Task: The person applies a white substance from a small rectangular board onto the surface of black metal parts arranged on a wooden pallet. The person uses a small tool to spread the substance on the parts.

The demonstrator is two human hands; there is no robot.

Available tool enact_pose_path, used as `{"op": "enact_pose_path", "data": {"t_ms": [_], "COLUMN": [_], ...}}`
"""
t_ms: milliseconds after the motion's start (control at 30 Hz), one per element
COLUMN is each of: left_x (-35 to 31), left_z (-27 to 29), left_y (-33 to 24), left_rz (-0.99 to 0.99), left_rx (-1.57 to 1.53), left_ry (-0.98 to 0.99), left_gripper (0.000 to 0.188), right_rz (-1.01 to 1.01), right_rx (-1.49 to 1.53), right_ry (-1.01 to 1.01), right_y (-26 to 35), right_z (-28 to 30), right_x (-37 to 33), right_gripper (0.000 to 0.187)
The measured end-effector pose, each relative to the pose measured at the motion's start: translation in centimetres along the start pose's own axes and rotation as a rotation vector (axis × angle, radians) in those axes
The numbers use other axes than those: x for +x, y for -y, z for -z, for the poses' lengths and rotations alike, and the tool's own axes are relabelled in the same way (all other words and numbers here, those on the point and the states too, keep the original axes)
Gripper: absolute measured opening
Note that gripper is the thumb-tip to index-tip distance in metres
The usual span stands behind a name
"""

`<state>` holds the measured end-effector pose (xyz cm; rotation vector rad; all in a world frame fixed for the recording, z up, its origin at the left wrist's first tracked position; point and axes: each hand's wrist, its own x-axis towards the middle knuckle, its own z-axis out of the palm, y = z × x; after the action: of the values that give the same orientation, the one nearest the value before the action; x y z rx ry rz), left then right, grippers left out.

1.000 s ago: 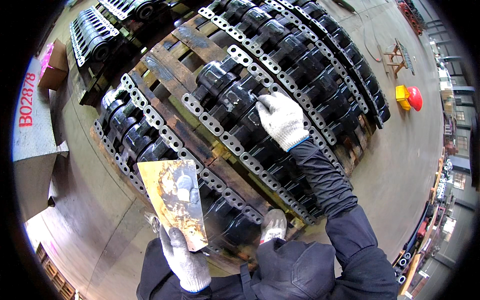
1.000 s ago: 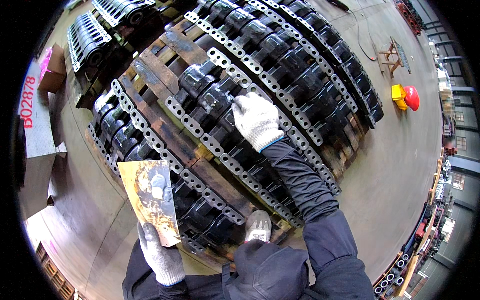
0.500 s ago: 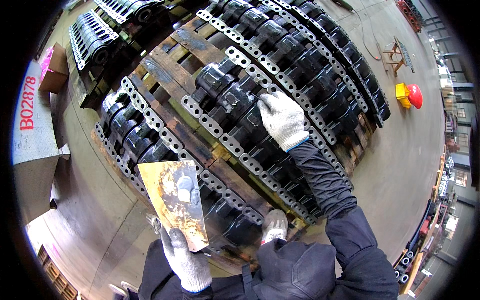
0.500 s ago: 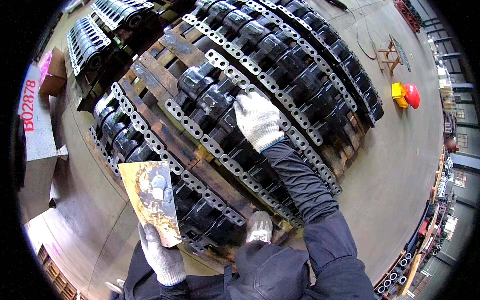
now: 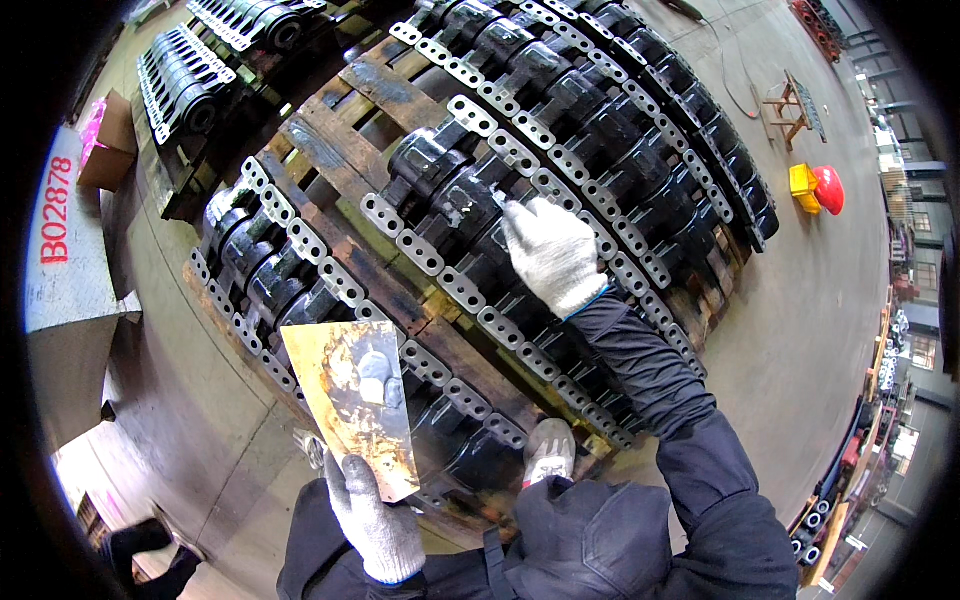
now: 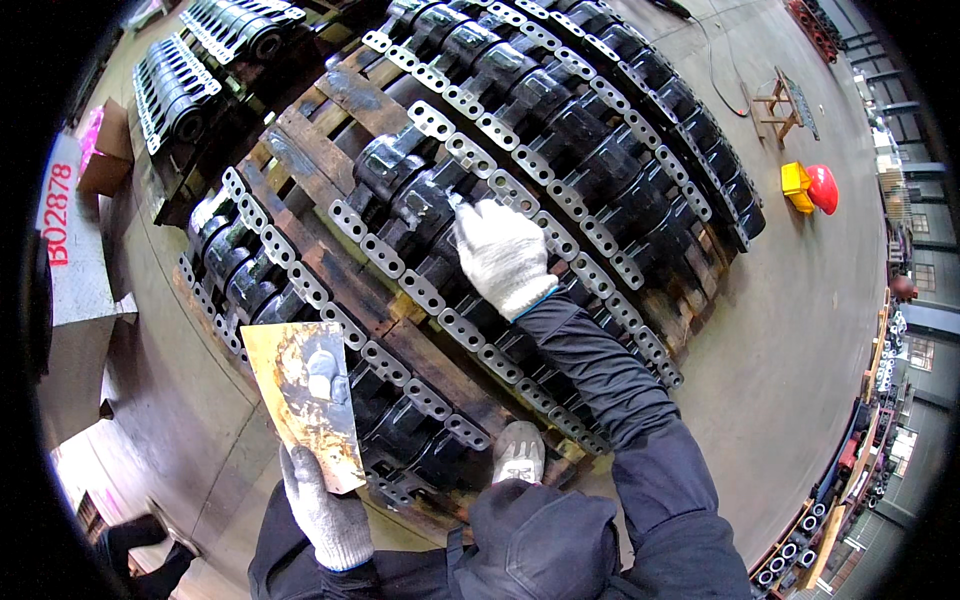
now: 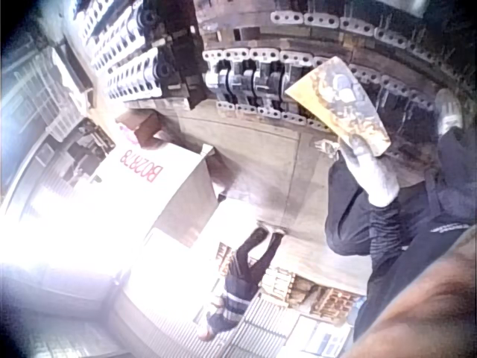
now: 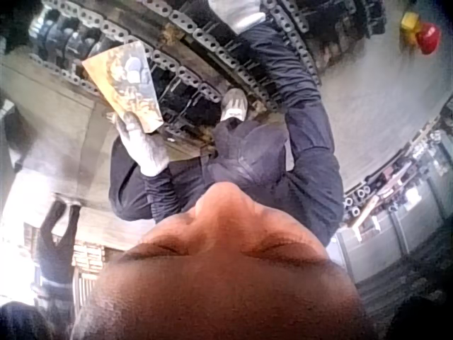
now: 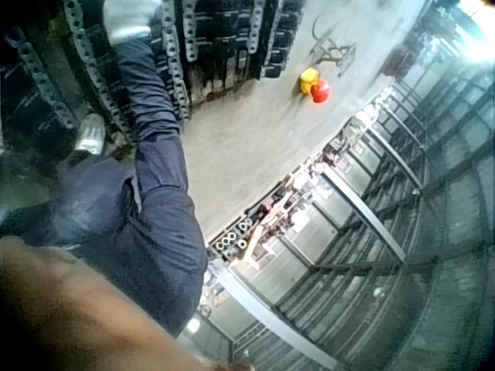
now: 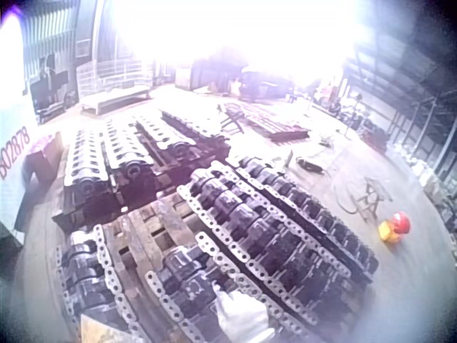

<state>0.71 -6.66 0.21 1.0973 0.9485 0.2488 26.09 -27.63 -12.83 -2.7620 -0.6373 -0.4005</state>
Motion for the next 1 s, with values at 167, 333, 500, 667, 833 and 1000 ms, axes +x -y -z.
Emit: {"op": "enact_pose_path", "data": {"t_ms": [167,333,500,667,833,1000], "left_x": [0.1,0.0,0.1,0.2,0.0,-0.2], "left_z": [0.4,0.5,0.5,0.9,0.2,-0.1], "left_y": [0.3,0.3,0.0,0.2,-0.2,-0.4], "left_rz": [-0.036,-0.023,0.009,0.001,0.015,0.028], "left_rx": [-0.017,-0.027,-0.031,-0.021,-0.009,0.004], "left_ry": [0.02,0.0,0.007,0.027,0.017,-0.005], "left_gripper": [0.053,0.052,0.052,0.054,0.055,0.054], "right_rz": [-0.167,-0.149,-0.154,-0.153,-0.118,-0.094], "right_rx": [0.136,0.165,0.162,0.179,0.124,0.097], "right_ry": [-0.04,0.021,0.108,0.083,0.027,0.028], "right_y": [-1.8,-3.2,-2.9,-2.2,-2.0,-1.1], "right_z": [-0.3,-1.2,-0.5,-0.2,-1.2,-0.7], "right_x": [1.1,2.0,2.5,2.1,1.3,1.0], "right_gripper": [0.015,0.016,0.016,0.015,0.015,0.013]}}
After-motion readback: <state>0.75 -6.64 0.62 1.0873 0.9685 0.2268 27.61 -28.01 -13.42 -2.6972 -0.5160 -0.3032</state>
